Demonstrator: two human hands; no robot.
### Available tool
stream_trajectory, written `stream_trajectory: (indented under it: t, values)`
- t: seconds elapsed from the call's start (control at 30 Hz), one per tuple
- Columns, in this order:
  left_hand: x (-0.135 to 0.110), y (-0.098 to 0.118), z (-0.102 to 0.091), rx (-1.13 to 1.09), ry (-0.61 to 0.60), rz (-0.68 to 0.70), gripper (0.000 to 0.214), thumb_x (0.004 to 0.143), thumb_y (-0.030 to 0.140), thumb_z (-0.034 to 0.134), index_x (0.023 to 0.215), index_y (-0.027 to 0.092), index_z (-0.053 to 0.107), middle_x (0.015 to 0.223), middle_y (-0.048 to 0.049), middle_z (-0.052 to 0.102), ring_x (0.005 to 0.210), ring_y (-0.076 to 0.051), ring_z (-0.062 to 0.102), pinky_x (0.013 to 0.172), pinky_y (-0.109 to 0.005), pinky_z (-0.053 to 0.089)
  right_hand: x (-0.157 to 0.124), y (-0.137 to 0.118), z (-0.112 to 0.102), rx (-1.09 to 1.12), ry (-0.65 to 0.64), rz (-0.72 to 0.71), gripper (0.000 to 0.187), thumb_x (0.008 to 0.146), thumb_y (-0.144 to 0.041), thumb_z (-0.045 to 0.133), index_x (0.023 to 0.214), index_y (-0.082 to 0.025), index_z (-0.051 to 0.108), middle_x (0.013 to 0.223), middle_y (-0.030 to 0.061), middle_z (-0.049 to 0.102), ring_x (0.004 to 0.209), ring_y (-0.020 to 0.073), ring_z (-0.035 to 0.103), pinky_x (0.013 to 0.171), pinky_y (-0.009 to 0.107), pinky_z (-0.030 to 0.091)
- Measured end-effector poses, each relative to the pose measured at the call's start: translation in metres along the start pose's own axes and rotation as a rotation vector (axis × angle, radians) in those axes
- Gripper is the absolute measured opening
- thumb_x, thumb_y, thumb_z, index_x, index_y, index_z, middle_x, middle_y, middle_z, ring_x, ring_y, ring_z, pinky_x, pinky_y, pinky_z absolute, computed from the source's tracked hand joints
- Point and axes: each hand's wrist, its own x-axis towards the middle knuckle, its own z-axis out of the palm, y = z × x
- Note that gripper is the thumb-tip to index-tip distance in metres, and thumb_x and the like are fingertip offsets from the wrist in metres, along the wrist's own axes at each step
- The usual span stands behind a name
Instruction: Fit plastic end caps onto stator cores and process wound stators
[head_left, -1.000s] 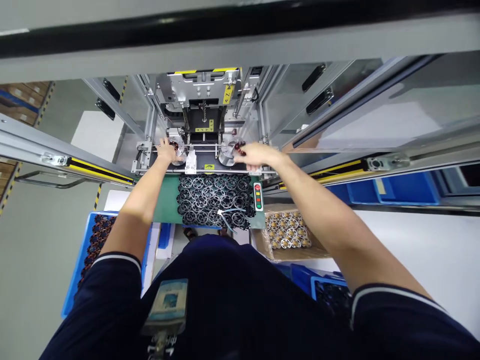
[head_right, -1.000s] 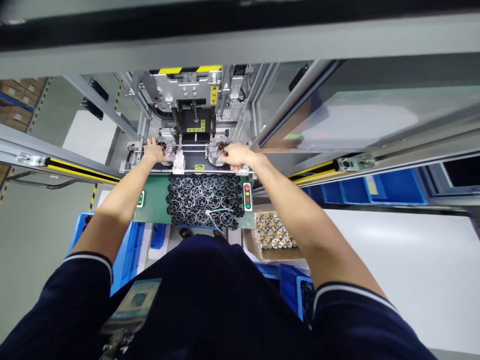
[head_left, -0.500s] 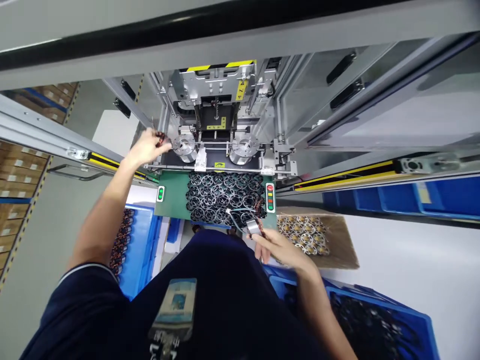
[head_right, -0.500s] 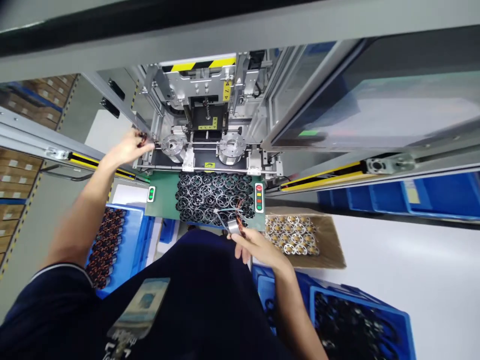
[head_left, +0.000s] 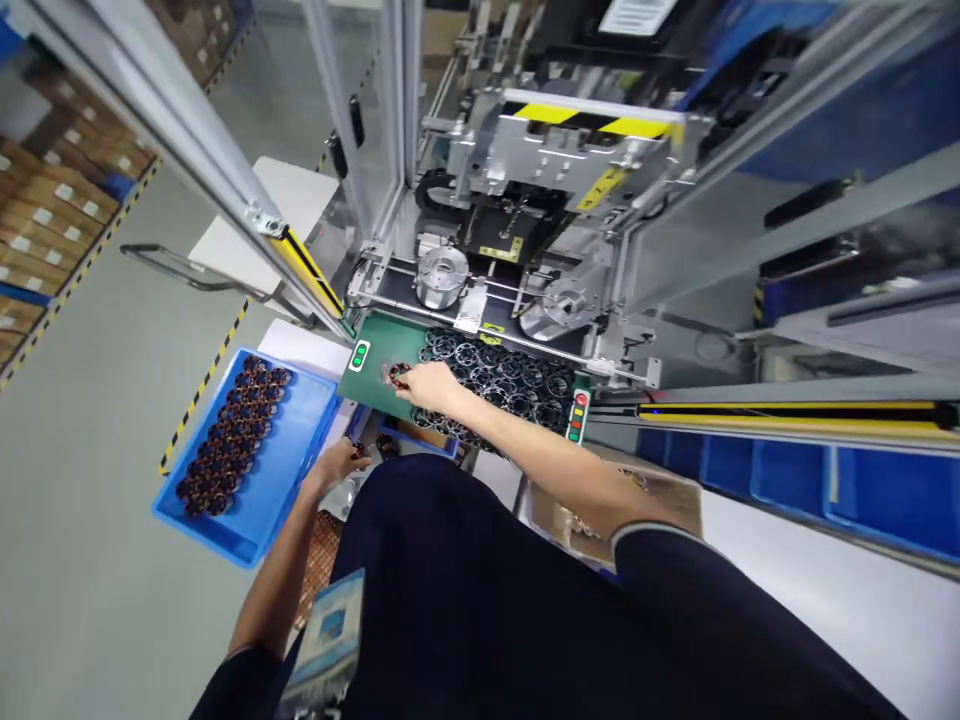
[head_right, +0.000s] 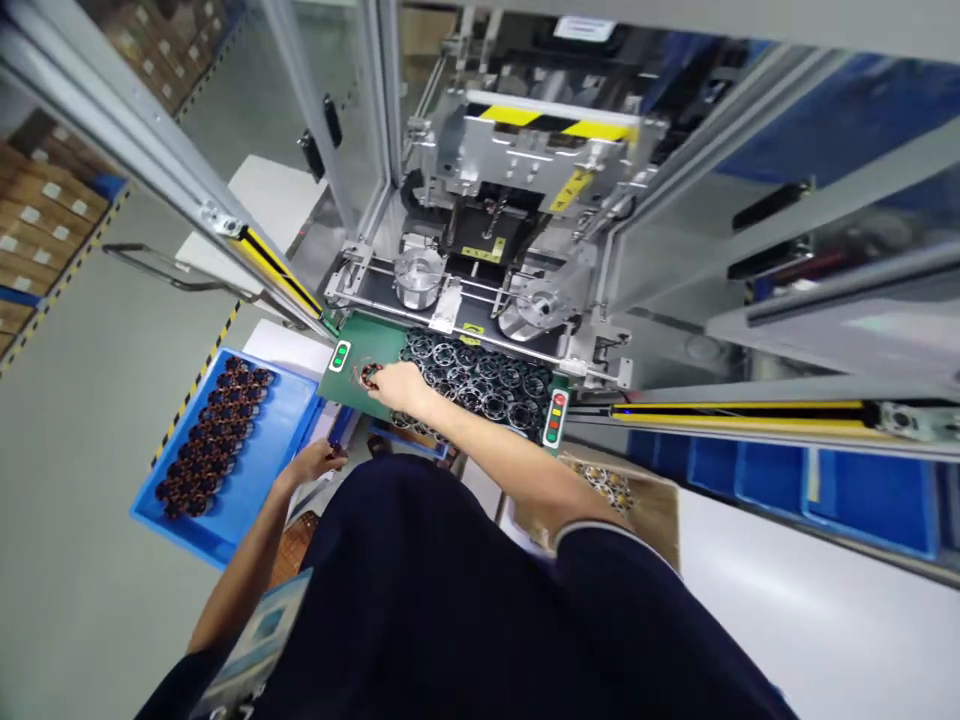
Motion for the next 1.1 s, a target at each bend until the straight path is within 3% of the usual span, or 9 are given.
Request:
stream_trajectory:
  t: [0.1,0.17,0.33,0.5,0.7,0.8,0.87,0.97,1.1]
  values:
    - [-0.016,-0.035,0.019,-0.009,0.042,-0.107,0.037,0.124,0.05,0.09,0.147,0.022,0.087,0.15,-0.0119,0.087,0.131,-0.03,0.087,0.114,-0.048,0.079,0.07,-0.021,0.013,-0.152,-0.049,0.018,0.049,0.123,-0.053,0.091,0.159,-0.021,0.083,0.165,0.015,0.083,0.145,0.0338,0.085,0.127,0.061,0.075]
    - [-0.019,-0.051,0.023,-0.01,0.088,-0.14,0.037,0.125,0.051,0.089,0.148,0.021,0.086,0.151,-0.013,0.087,0.133,-0.03,0.087,0.117,-0.051,0.078,0.099,-0.025,0.021,-0.211,-0.061,0.033,0.051,0.122,-0.051,0.093,0.161,-0.021,0.082,0.166,0.0159,0.082,0.145,0.0346,0.085,0.124,0.06,0.076]
    - [0.007,-0.059,0.01,0.025,0.193,-0.1,0.041,0.124,0.051,0.09,0.149,0.019,0.085,0.154,-0.0143,0.086,0.14,-0.032,0.085,0.123,-0.057,0.076,0.109,-0.012,0.04,-0.21,-0.019,0.057,0.054,0.122,-0.051,0.092,0.165,-0.021,0.08,0.168,0.0158,0.081,0.145,0.035,0.085,0.124,0.061,0.076]
    - [0.069,-0.024,-0.027,0.084,0.27,-0.04,0.041,0.123,0.055,0.089,0.14,0.019,0.087,0.152,-0.0146,0.085,0.138,-0.032,0.083,0.125,-0.057,0.072,0.041,0.018,0.07,-0.026,0.023,-0.012,0.054,0.126,-0.053,0.086,0.17,-0.023,0.079,0.163,0.0147,0.085,0.146,0.0346,0.086,0.13,0.064,0.073]
    - [0.129,0.032,-0.07,0.172,0.395,-0.09,0.029,0.117,0.047,0.087,0.119,0.02,0.098,0.165,-0.0273,0.074,0.153,-0.048,0.073,0.125,-0.057,0.064,-0.1,0.057,0.142,0.251,0.08,0.07,0.041,0.128,-0.032,0.072,0.165,-0.029,0.09,0.131,0.0081,0.101,0.119,0.0259,0.096,0.114,0.037,0.07]
    - [0.13,0.046,-0.079,0.198,0.448,-0.107,0.03,0.118,0.041,0.082,0.139,0.023,0.095,0.177,-0.0269,0.067,0.162,-0.05,0.069,0.132,-0.059,0.063,-0.154,0.075,0.177,0.354,0.151,0.189,0.039,0.127,-0.029,0.064,0.15,-0.028,0.096,0.136,0.0094,0.101,0.119,0.0278,0.096,0.11,0.038,0.071]
    - [0.12,0.051,-0.079,0.203,0.493,-0.122,0.05,0.116,0.039,0.086,0.163,0.021,0.084,0.187,-0.0293,0.058,0.169,-0.052,0.067,0.139,-0.061,0.061,-0.175,0.084,0.195,0.402,0.206,0.274,0.041,0.128,-0.029,0.06,0.148,-0.028,0.096,0.135,0.0107,0.101,0.116,0.0295,0.096,0.108,0.04,0.072]
    - [0.098,0.059,-0.067,0.214,0.559,-0.129,0.081,0.115,0.043,0.09,0.185,0.017,0.059,0.195,-0.0334,0.044,0.183,-0.052,0.056,0.151,-0.062,0.053,-0.179,0.09,0.213,0.442,0.292,0.367,0.042,0.128,-0.033,0.059,0.15,-0.025,0.093,0.125,0.0129,0.099,0.112,0.0317,0.093,0.109,0.042,0.071]
    - [0.075,0.078,-0.03,0.106,0.599,0.052,0.073,0.116,0.042,0.09,0.177,0.021,0.056,0.191,-0.0293,0.047,0.191,-0.042,0.05,0.161,-0.055,0.043,-0.158,0.09,0.218,0.446,0.392,0.367,0.038,0.128,-0.036,0.063,0.147,-0.025,0.094,0.125,0.0137,0.095,0.121,0.0327,0.088,0.123,0.046,0.065]
